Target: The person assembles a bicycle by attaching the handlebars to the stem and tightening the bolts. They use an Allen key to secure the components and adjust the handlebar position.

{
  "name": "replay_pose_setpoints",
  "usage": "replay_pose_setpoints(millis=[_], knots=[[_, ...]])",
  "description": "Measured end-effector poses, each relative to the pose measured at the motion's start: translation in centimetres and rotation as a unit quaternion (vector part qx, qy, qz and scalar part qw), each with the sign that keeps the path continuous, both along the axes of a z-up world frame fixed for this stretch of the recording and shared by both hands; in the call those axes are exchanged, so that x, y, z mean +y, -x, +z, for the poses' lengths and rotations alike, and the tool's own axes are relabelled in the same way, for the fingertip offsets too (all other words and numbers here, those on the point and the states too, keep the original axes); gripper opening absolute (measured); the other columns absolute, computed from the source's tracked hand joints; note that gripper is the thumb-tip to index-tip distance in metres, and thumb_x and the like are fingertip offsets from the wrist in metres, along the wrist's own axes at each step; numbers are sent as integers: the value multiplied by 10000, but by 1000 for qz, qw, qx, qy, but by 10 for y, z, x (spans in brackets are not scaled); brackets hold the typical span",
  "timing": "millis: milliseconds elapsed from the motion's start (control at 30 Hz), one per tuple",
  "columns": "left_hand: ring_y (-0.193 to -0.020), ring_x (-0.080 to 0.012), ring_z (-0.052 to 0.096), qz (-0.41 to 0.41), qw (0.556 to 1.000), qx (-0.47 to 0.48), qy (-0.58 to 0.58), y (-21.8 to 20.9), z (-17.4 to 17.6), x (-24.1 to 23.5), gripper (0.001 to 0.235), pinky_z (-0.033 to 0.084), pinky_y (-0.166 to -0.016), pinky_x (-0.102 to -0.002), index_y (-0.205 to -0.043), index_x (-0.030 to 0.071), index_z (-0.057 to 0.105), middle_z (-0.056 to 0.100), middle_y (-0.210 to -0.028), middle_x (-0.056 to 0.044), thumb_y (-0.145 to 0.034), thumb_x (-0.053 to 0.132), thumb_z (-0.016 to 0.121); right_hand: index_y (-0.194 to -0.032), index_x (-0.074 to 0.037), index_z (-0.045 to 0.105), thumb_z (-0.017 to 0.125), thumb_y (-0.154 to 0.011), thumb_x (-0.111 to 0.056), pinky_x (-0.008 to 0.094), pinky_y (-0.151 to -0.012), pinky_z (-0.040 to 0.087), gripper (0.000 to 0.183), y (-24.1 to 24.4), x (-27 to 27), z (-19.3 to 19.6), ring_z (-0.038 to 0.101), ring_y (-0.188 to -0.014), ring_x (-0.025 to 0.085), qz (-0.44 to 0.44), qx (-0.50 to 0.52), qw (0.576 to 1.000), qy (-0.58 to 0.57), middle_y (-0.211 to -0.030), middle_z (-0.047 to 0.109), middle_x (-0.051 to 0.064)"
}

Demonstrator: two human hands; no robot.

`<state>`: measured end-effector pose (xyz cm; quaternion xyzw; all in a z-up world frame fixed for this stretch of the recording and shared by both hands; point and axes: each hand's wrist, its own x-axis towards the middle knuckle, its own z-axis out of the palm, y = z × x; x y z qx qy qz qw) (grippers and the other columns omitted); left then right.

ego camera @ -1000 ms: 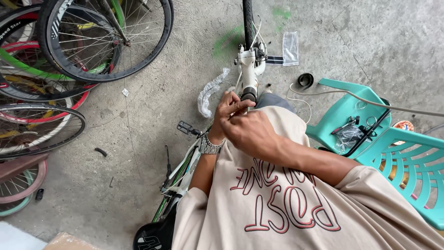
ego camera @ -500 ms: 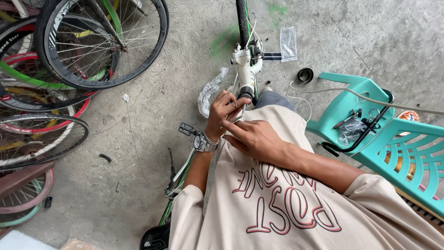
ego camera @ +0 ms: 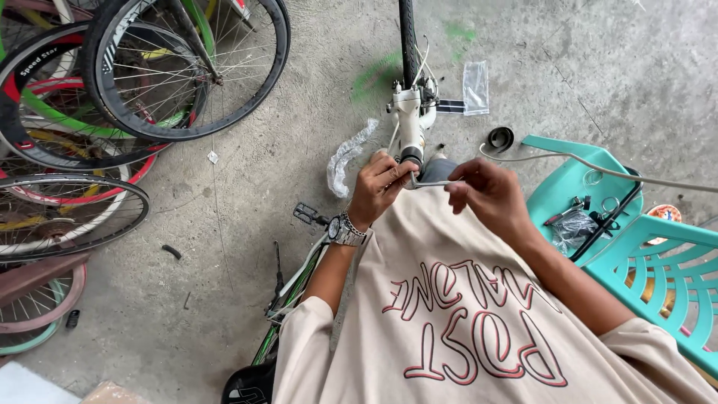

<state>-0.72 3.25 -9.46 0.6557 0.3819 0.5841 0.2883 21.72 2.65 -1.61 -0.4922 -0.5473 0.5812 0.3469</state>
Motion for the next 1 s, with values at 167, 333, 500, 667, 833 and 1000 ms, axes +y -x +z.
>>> replay_pose_setpoints(millis=[167, 333, 500, 667, 833, 1000], knots=[[-619, -228, 536, -8, 1000, -6, 1, -3, -8, 1, 146, 525, -658, -309, -1052, 95, 787, 505, -686, -37, -925, 52, 730, -917, 50, 697, 716, -978, -84, 278, -501, 511, 149, 42, 31, 2, 592, -464, 152, -48, 61, 997, -29, -504, 555, 91], [-648, -327, 586, -22, 1000, 5, 4, -5, -41, -8, 67, 515, -640, -420, -867, 57, 739, 559, -706, -91, -877, -8, 731, -989, -55, 784, 785, -949, -137, 358, -551, 453, 91, 90, 46, 19, 562, -579, 243, 25, -116, 956, -269, -723, 604, 113], [-635, -335, 550, -19, 999, 43, -21, -7, -43, -10, 117, 506, -683, -425, -881, -10, 663, 519, -694, -119, -976, 27, 607, -746, -107, 685, 673, -796, -76, 393, -700, 417, 59, 106, 35, 53, 553, -714, 260, 212, -339, 761, -511, -671, 594, 62], [-595, -265, 540, -40, 999, 28, -22, -4, -21, -2, 127, 501, -673, -346, -1004, 29, 731, 556, -673, -66, -1003, 73, 612, -823, -74, 684, 653, -745, -56, 393, -635, 456, 86, 105, -3, 49, 613, -620, 268, 262, -389, 722, -508, -620, 637, 95], [-561, -191, 542, -1, 998, -38, 47, -9, -21, -8, 168, 515, -633, -290, -1088, 99, 798, 669, -681, -4, -930, 118, 744, -875, -77, 706, 616, -969, -236, 382, -563, 510, 205, 70, -15, 59, 697, -608, 273, 283, -355, 810, -370, -668, 702, 96], [-584, -231, 580, -3, 996, -76, 52, -12, -26, -9, 169, 537, -648, -314, -1076, 54, 791, 746, -756, -57, -914, 68, 743, -1212, 82, 650, 594, -978, 27, 446, -585, 555, 247, 35, 7, 73, 705, -753, 422, 192, -107, 912, -346, -875, 707, 213]])
